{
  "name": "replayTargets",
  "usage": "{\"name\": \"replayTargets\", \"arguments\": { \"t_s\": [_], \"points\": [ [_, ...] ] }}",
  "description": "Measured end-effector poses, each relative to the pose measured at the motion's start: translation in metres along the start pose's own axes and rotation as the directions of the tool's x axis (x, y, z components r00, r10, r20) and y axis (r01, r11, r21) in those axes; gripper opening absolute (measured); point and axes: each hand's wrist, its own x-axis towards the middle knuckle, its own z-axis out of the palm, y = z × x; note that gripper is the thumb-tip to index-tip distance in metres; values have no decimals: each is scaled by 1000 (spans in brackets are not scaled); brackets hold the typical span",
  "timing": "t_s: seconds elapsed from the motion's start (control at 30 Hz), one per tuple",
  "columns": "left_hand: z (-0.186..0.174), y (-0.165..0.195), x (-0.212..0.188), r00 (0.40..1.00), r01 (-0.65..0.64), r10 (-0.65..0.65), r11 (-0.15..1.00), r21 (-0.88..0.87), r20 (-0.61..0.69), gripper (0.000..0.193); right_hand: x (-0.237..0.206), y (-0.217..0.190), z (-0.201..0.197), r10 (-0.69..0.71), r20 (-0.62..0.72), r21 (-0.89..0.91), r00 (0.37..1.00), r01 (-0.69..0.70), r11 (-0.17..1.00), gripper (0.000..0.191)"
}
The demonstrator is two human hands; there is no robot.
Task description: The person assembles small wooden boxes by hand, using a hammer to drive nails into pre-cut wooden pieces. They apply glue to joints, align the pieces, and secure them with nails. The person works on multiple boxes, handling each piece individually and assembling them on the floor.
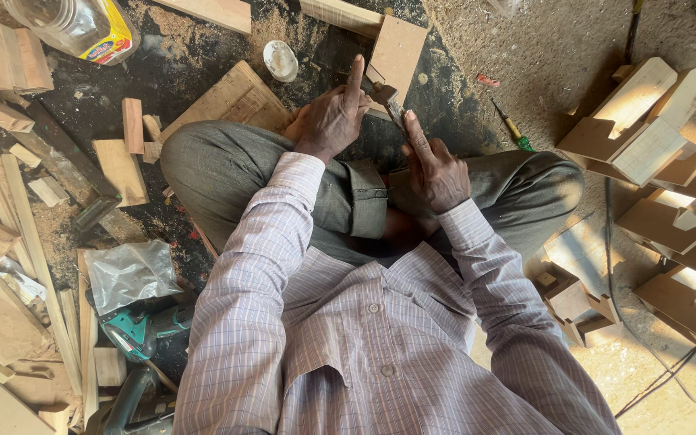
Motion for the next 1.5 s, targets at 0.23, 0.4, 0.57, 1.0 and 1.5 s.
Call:
{"name": "replayTargets", "arguments": {
  "t_s": [0.23, 0.4, 0.57, 1.0, 1.5],
  "points": [
    [-9, 4, 11, 999, 28, -30, 997, -69, -36, 99, 9, -1, -8, 60, 147, -92, 987, -47, 995, 58],
    [-10, 6, 12, 999, 19, -23, 995, -98, -45, 97, 10, -4, -13, 25, 20, -1, 999, -25, 1000, 58],
    [-8, 5, 15, 997, 58, -61, 996, -69, -39, 95, 16, -4, -13, 23, 134, -64, 991, -15, 998, 58],
    [-10, 7, 21, 987, 161, -159, 982, -102, 25, 88, 24, -5, -20, 28, 253, -139, 967, 7, 990, 57],
    [-9, 5, 17, 995, 96, -98, 984, -153, -4, 85, 7, 3, -1, -6, -87, 103, 996, 15, 995, 58]
  ]
}}
